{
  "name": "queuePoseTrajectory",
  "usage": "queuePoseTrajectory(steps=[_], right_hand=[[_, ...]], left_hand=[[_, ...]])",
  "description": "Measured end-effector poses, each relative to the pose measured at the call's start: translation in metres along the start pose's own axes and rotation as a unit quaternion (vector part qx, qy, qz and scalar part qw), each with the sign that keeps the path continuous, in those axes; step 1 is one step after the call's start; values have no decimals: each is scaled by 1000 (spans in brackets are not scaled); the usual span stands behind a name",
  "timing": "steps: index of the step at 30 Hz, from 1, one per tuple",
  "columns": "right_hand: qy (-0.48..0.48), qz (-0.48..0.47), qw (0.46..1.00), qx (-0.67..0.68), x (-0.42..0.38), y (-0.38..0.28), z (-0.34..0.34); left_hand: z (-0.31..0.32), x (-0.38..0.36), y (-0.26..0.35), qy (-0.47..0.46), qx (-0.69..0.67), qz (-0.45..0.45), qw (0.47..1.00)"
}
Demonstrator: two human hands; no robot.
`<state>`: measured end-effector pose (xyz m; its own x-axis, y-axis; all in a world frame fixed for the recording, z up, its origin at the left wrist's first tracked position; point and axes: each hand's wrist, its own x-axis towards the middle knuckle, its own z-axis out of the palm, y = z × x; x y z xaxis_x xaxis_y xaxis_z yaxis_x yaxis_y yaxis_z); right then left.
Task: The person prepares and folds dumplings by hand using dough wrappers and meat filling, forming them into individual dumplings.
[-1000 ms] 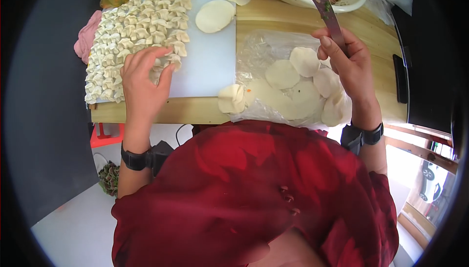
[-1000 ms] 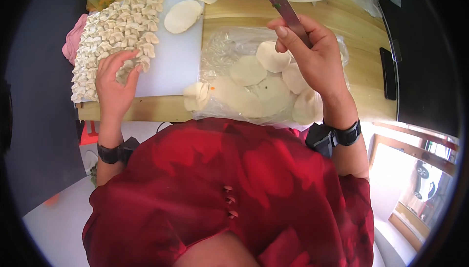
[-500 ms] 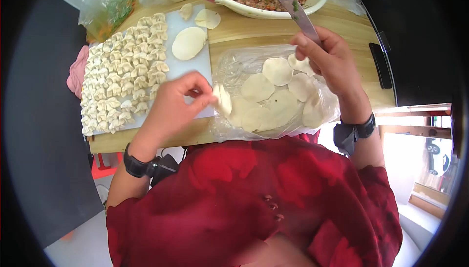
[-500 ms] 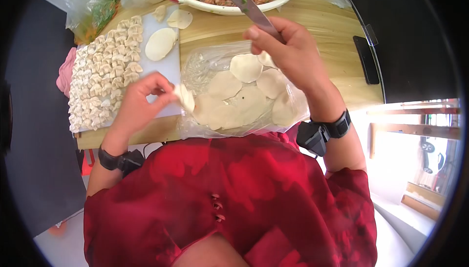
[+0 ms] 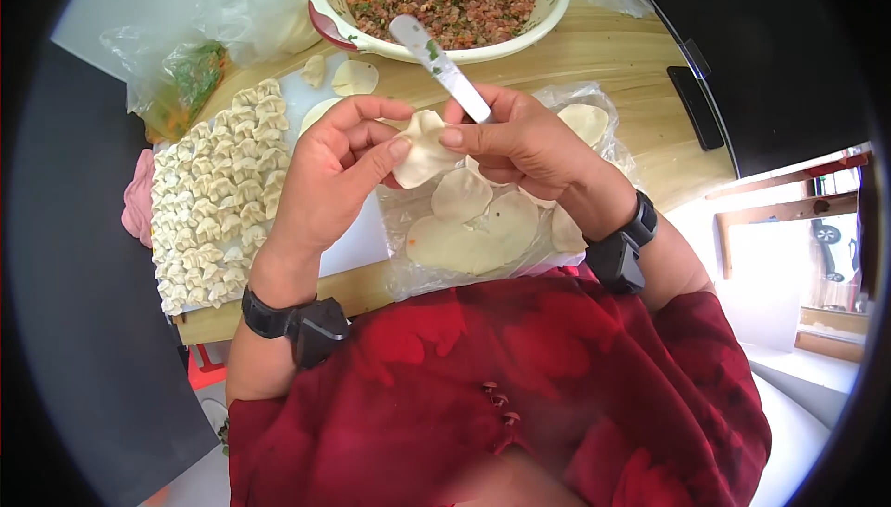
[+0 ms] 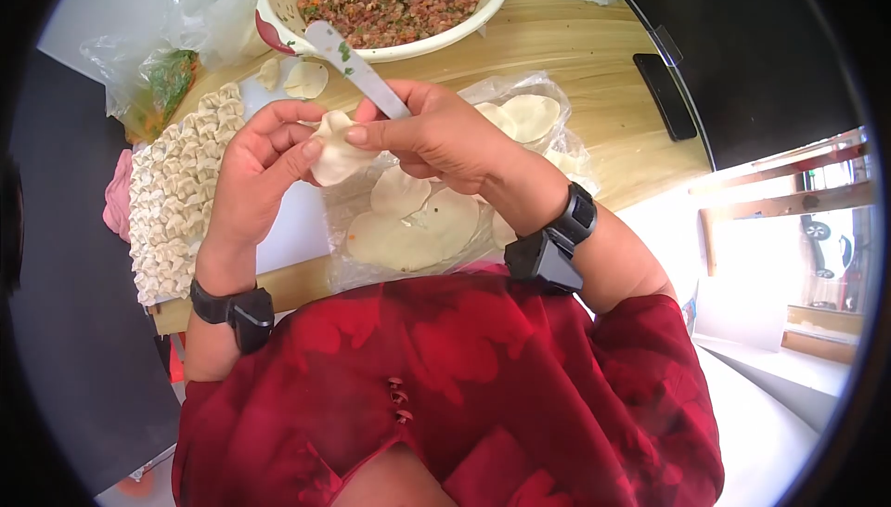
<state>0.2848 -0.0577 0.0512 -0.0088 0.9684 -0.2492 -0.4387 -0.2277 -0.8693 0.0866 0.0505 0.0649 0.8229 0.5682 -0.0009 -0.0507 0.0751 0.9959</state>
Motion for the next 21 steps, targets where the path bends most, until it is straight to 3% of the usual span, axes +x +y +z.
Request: queuePoseTrajectory(steps=[2,5,7,10,15,17,18,20,21], right_hand=[[-22,-3,1000,21,1,-1,-2],[16,-40,997,-57,2,-1,1],[38,-155,964,-215,6,3,2],[82,-165,957,-225,7,2,3],[114,-172,941,-268,9,-9,-3],[94,-219,890,-389,15,-21,-19],[95,-222,889,-389,19,-33,-28],[147,-236,789,-549,26,-66,-46],[148,-235,788,-550,30,-80,-50]], left_hand=[[2,2,-1,2,-16,-17,1000],[9,5,-5,12,-47,-43,998],[7,6,-13,19,-62,-49,997],[2,16,-25,16,8,-5,1000],[9,19,-29,25,-58,-78,995],[8,21,-29,24,-95,-107,989],[5,21,-30,31,-126,-114,985],[3,22,-31,36,-158,-121,979],[2,23,-31,40,-175,-123,976]])
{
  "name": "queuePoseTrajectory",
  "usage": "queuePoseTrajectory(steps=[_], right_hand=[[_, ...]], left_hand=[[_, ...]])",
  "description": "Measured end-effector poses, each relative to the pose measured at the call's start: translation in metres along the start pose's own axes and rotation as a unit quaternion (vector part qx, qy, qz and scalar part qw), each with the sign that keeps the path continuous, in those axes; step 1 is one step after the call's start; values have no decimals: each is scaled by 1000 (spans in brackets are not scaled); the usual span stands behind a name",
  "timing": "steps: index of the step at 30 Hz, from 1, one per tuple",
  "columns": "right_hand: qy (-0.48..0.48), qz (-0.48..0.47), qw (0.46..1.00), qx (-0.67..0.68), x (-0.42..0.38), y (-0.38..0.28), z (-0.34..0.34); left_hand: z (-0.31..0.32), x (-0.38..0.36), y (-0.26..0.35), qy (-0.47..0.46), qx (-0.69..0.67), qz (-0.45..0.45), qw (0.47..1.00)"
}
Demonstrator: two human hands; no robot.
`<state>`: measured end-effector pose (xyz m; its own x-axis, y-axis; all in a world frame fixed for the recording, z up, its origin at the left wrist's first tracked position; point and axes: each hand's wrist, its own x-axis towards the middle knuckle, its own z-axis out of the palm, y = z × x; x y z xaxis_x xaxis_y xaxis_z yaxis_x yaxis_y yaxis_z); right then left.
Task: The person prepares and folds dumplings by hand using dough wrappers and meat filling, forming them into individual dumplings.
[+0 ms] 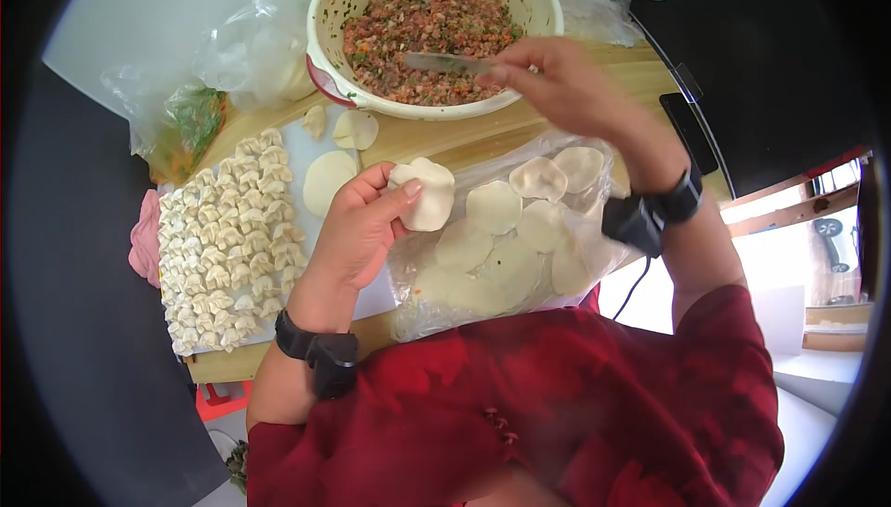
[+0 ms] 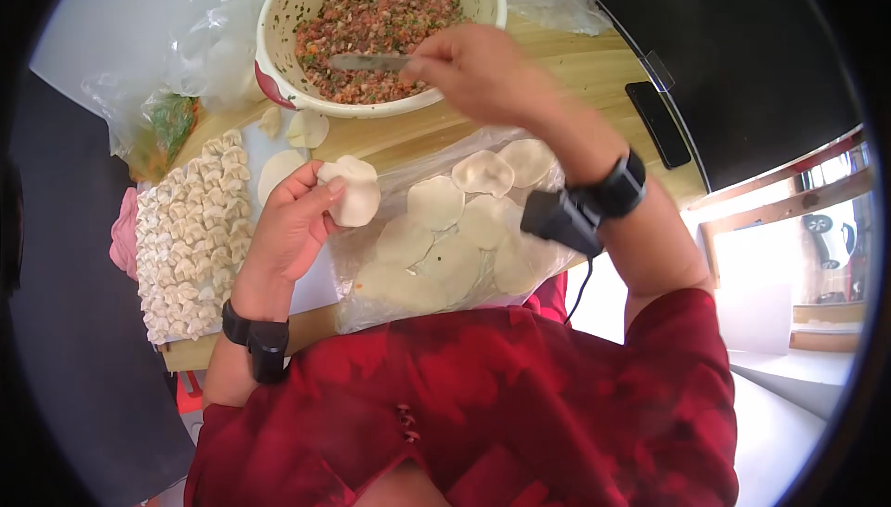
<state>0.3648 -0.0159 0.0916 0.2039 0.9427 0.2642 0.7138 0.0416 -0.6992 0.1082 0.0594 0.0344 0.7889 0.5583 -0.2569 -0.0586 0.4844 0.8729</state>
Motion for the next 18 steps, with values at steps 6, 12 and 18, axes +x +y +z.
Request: queuePoseTrajectory(steps=[6,12,18], right_hand=[[32,-79,961,-262,38,32,-11],[-98,-28,947,-304,52,25,11],[-111,-37,966,-231,53,34,19]], left_hand=[[-6,11,-1,21,-29,-21,999],[-5,21,0,57,-50,-37,996],[-9,27,-8,71,-69,-25,995]])
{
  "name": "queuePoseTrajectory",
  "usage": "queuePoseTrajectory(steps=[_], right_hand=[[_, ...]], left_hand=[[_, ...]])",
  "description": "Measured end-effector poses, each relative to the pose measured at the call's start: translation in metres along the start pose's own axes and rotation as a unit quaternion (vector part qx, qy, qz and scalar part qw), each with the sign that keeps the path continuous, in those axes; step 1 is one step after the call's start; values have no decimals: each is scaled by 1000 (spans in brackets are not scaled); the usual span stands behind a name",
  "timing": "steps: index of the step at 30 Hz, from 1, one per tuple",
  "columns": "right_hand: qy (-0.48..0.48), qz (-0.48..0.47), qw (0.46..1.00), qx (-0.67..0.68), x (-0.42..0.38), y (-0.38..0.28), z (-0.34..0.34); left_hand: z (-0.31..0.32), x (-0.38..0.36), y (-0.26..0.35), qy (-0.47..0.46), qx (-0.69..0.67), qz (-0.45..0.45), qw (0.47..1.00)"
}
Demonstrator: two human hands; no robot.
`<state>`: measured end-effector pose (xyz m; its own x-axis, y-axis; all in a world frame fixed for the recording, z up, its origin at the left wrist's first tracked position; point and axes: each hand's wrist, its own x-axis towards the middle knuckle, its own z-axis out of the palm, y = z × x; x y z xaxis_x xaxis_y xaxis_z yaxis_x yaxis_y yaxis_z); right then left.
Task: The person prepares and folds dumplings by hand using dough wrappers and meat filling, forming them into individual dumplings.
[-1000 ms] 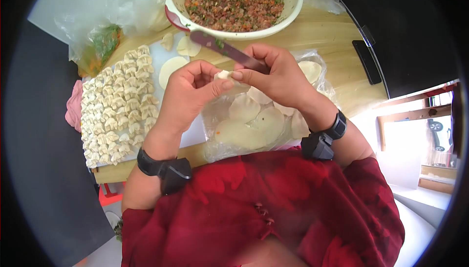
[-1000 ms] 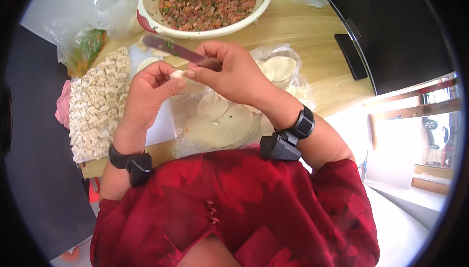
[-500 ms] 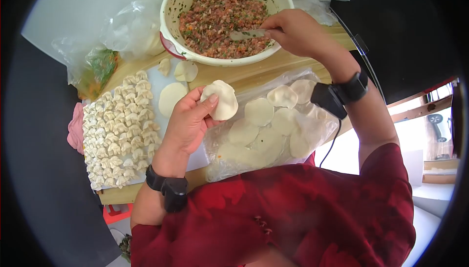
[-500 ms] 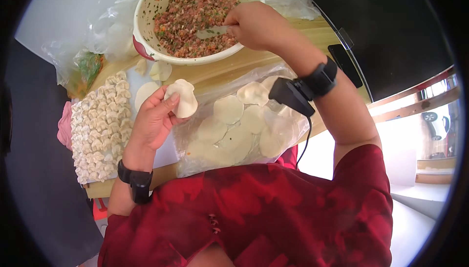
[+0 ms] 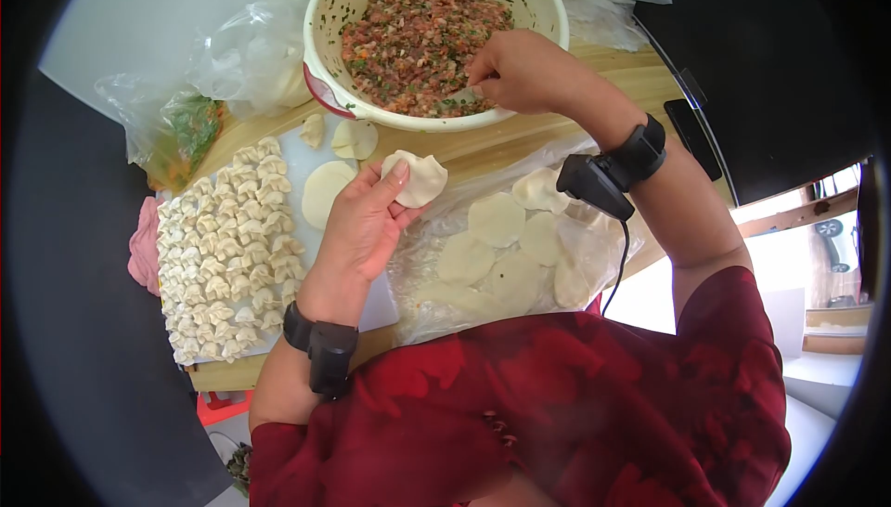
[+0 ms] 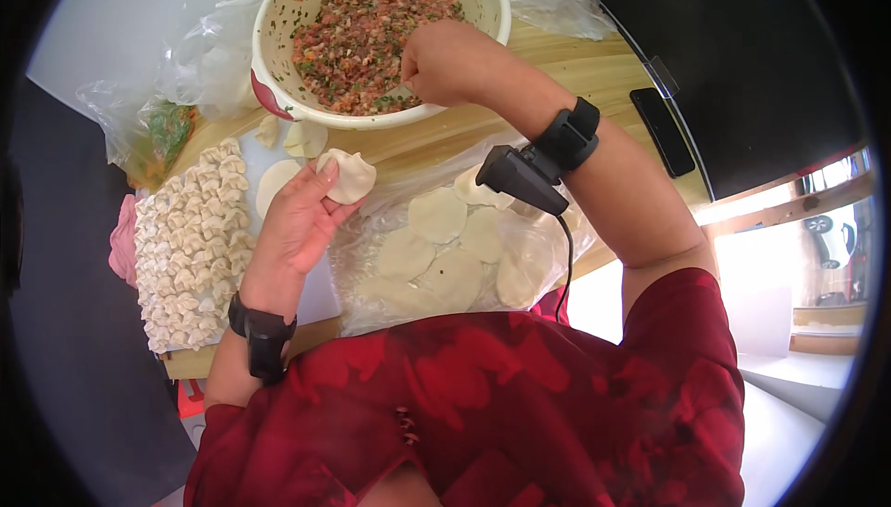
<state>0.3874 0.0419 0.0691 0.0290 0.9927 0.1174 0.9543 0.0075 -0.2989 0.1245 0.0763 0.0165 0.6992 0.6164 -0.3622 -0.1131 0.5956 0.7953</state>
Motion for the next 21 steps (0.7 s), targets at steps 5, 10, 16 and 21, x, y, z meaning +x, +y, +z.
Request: queuePoseTrajectory(steps=[5,10,16,21], right_hand=[[51,9,998,-34,5,-7,-15],[13,-3,1000,-16,9,0,5],[-29,0,999,21,0,-6,-10],[-26,6,995,94,-5,-3,-16]], left_hand=[[-8,2,-9,-23,-53,-40,998],[-3,1,-3,-33,-55,-36,997],[2,3,2,-1,-74,-36,997],[10,8,6,24,-79,-10,997]])
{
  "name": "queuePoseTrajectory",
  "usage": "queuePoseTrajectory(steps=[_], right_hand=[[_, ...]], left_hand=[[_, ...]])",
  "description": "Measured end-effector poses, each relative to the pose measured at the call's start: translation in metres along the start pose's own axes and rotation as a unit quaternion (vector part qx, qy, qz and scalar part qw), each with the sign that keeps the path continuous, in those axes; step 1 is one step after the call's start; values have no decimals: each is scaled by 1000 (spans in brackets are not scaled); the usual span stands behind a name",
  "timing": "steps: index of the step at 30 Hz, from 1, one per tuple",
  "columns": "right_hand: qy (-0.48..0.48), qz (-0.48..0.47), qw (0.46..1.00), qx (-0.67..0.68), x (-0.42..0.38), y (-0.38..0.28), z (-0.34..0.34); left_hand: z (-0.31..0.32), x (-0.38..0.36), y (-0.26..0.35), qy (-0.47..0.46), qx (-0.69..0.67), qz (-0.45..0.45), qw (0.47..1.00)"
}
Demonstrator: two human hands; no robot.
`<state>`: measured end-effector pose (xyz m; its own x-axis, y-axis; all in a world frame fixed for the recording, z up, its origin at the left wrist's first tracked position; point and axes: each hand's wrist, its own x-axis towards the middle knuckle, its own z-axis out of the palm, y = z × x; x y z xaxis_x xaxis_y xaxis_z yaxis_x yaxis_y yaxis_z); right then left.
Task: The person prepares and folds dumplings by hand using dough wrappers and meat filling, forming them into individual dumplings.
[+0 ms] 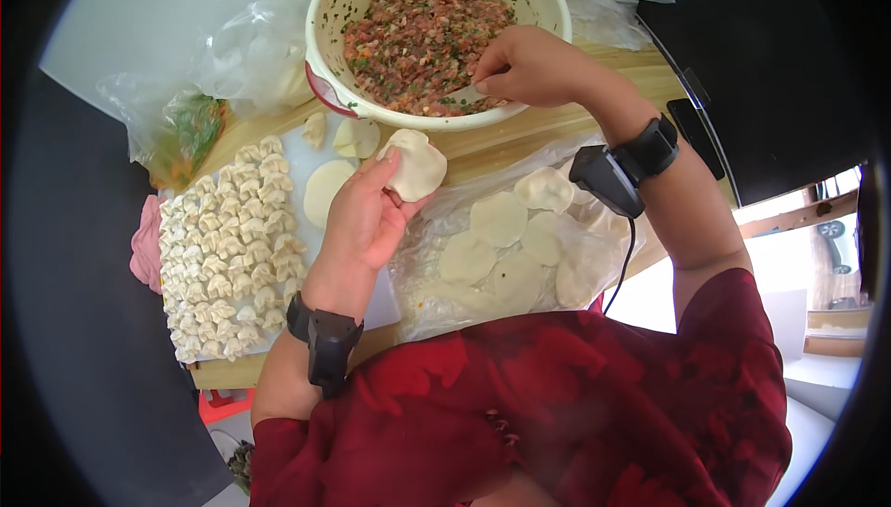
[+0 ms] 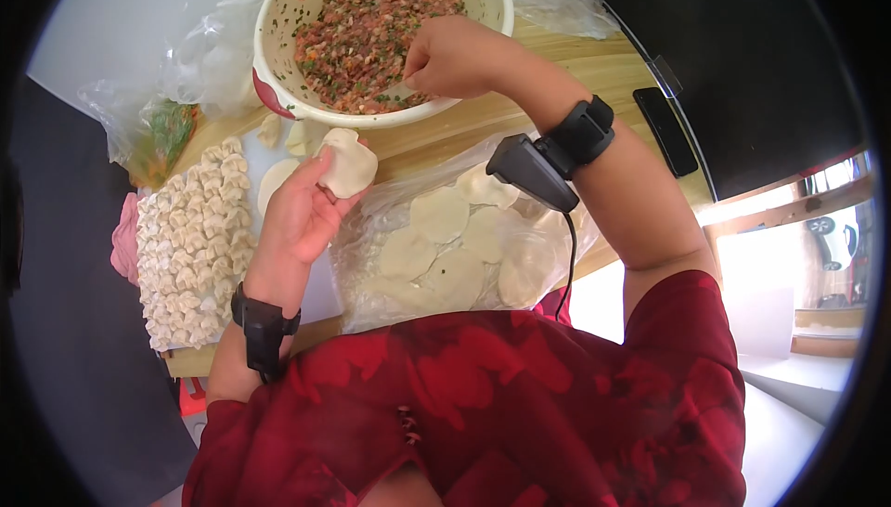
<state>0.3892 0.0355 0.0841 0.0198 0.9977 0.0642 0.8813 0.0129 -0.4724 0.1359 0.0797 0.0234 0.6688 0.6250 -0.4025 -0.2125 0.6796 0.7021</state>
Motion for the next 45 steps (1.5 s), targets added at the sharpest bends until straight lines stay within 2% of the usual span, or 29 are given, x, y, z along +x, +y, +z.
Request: queuePoseTrajectory(steps=[2,3,5,8,11,14,15,17,18,20,21,22,24,26,29,31,38,41,43,45], right_hand=[[-36,66,992,98,-3,-1,-4],[-36,65,992,98,-5,1,-4],[-33,96,976,192,-8,5,-3],[-46,91,961,257,-13,7,-3],[-51,88,943,318,-18,10,0],[-44,121,944,304,-33,-12,-9],[-48,120,944,304,-37,-13,-3],[-5,43,943,331,-48,-13,14],[-12,42,942,332,-56,-18,25],[154,-36,969,190,-71,-30,42],[178,-82,972,128,-77,-32,49],[178,-83,972,128,-82,-36,51],[193,-110,975,17,-91,-44,55],[200,-146,969,24,-94,-46,58],[217,-144,965,25,-92,-47,52],[240,-113,963,43,-83,-47,49],[222,-111,969,14,-75,-52,55],[214,-111,970,15,-81,-55,48],[244,-161,956,-19,-83,-51,46],[259,-165,951,-13,-85,-49,43]], left_hand=[[4,-2,2,10,-1,7,1000],[5,-3,2,16,-7,11,1000],[4,-3,2,23,-13,16,1000],[-1,-3,0,-14,-19,14,1000],[2,-5,-3,10,-19,8,1000],[7,-6,1,36,-41,-1,999],[10,-8,3,31,-49,5,998],[11,-11,6,31,-61,12,998],[11,-11,8,14,-69,11,997],[10,-10,9,-2,-78,13,997],[11,-9,8,5,-78,22,997],[12,-9,8,12,-76,29,997],[14,-11,7,16,-70,28,997],[13,-11,6,19,-63,28,997],[6,-7,5,1,-73,27,997],[7,-8,5,28,-69,31,997],[9,-9,12,30,-61,48,997],[10,-9,17,-10,-43,68,997],[10,-5,18,-40,-31,61,997],[11,-2,18,-49,-30,66,996]])
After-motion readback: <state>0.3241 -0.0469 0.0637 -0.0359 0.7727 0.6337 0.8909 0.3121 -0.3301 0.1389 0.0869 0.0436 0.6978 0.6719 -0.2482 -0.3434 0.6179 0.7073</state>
